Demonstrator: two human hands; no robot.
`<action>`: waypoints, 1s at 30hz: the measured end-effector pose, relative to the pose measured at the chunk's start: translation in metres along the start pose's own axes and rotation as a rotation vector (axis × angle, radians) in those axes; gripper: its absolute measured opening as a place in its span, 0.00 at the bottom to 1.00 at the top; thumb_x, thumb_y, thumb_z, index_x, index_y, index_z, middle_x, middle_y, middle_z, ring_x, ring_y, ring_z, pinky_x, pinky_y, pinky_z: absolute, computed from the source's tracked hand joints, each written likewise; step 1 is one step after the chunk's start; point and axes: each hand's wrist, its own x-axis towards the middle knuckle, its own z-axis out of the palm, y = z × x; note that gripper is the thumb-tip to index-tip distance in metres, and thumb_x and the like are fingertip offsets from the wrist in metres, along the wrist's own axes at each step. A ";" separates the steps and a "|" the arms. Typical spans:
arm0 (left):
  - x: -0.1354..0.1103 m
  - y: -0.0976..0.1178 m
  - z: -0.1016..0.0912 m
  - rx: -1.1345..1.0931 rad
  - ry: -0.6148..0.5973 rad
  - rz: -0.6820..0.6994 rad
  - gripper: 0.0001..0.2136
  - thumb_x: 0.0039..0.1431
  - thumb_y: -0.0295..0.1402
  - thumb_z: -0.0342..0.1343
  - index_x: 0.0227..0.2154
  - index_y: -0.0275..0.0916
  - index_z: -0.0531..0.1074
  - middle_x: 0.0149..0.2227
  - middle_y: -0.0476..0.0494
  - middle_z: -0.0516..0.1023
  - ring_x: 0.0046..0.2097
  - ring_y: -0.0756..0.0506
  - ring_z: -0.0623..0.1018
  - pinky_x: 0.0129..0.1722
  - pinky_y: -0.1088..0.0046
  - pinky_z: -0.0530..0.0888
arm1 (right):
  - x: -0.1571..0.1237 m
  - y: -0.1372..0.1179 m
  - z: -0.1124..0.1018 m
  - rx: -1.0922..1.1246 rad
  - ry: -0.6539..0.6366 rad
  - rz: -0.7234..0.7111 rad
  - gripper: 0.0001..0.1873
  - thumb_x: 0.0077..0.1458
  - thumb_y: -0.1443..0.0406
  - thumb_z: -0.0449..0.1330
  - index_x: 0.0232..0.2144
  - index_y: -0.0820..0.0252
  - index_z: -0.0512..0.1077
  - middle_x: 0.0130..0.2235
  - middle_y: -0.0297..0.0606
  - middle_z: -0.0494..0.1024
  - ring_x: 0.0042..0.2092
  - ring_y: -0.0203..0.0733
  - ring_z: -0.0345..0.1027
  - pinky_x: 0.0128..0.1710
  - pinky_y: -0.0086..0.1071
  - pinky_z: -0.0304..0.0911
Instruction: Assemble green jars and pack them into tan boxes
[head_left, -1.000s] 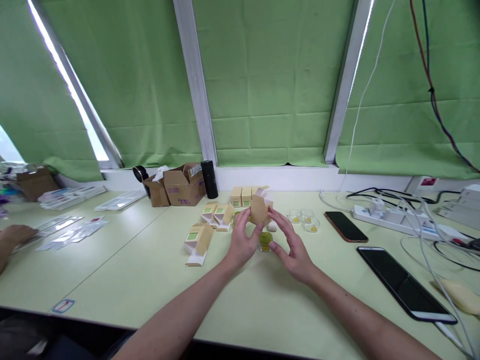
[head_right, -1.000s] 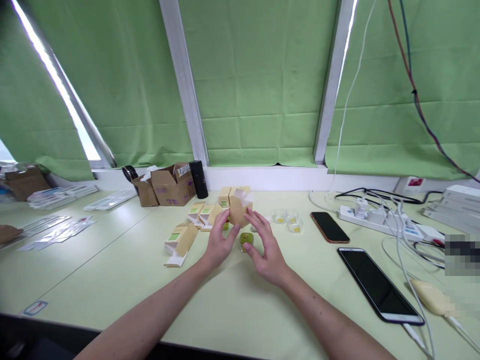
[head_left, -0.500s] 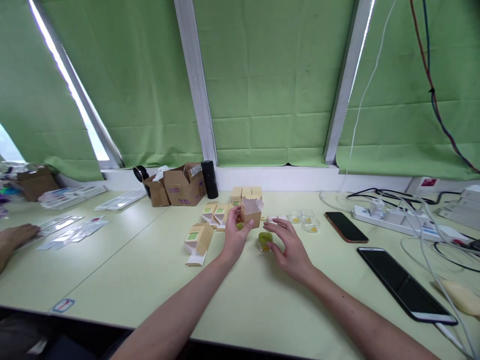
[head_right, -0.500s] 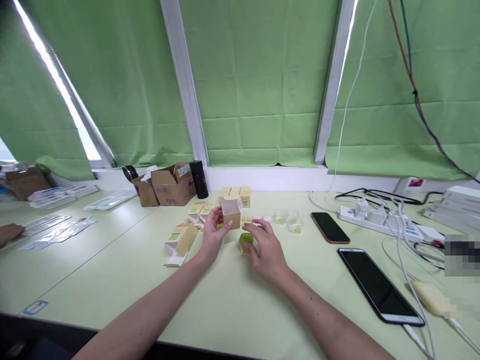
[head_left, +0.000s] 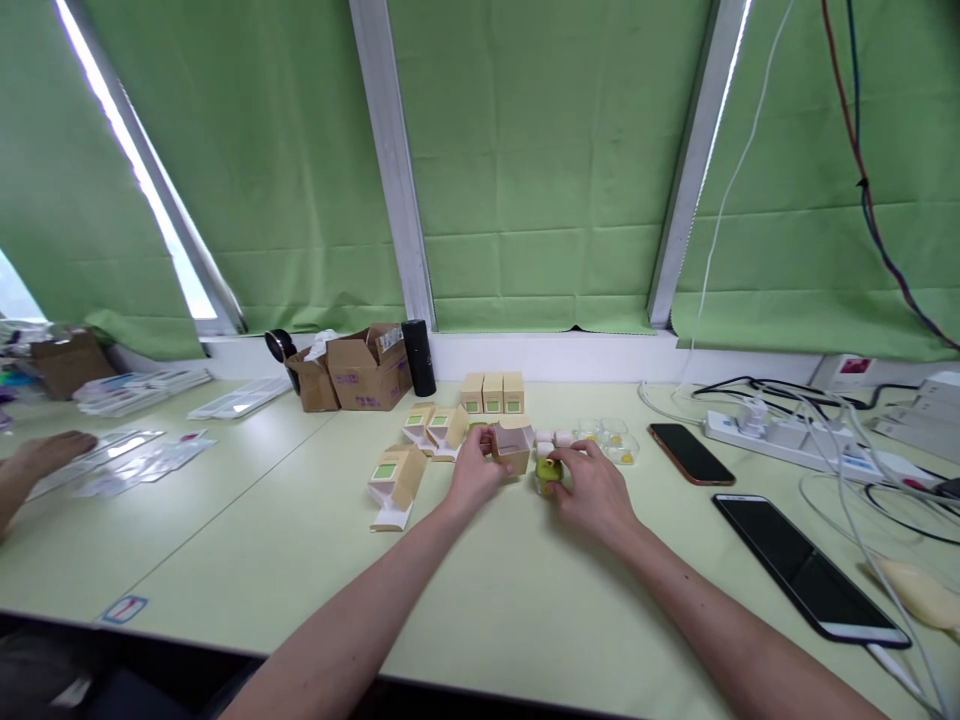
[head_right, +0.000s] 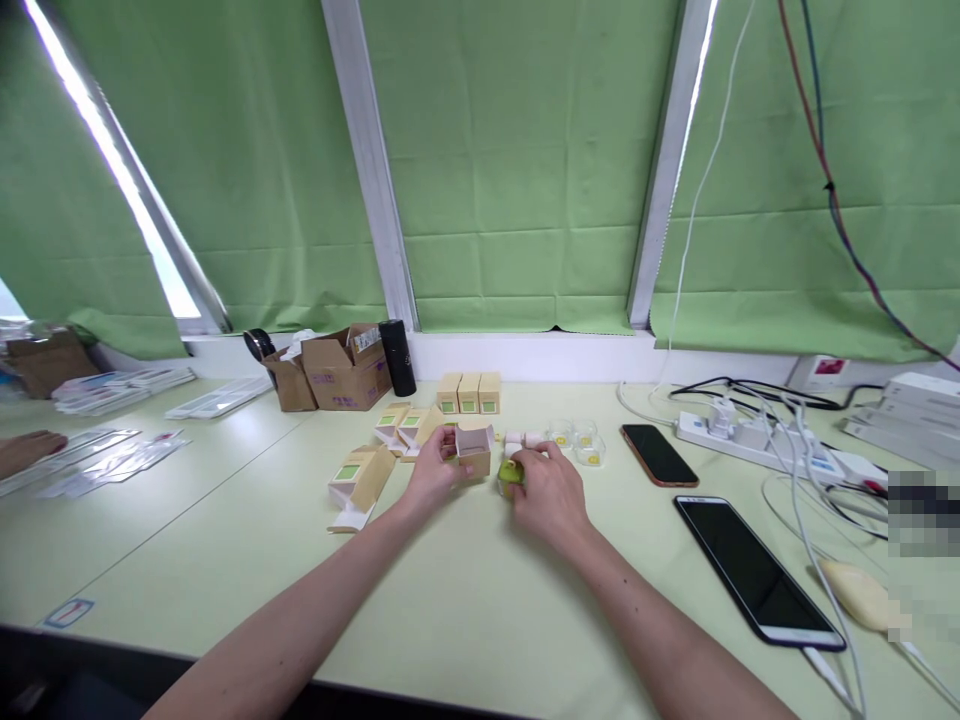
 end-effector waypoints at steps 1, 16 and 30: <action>-0.001 -0.001 0.000 0.037 -0.023 0.001 0.24 0.33 0.18 0.64 0.39 0.37 0.72 0.40 0.43 0.80 0.44 0.41 0.79 0.45 0.63 0.75 | 0.001 0.001 -0.002 -0.020 -0.003 0.036 0.14 0.54 0.68 0.65 0.44 0.54 0.77 0.43 0.43 0.80 0.53 0.51 0.69 0.40 0.36 0.64; -0.015 0.011 0.003 0.105 -0.010 0.220 0.23 0.48 0.26 0.63 0.47 0.43 0.66 0.50 0.41 0.75 0.53 0.41 0.74 0.55 0.60 0.68 | 0.003 0.003 -0.009 -0.101 -0.047 0.132 0.14 0.54 0.65 0.65 0.45 0.52 0.79 0.41 0.43 0.77 0.44 0.49 0.71 0.36 0.34 0.56; -0.017 0.018 0.003 0.165 0.021 0.330 0.09 0.62 0.34 0.58 0.40 0.42 0.83 0.49 0.39 0.82 0.55 0.38 0.78 0.58 0.56 0.72 | 0.001 0.001 -0.007 -0.131 -0.059 0.101 0.14 0.55 0.66 0.64 0.45 0.55 0.74 0.42 0.43 0.78 0.44 0.49 0.70 0.33 0.33 0.53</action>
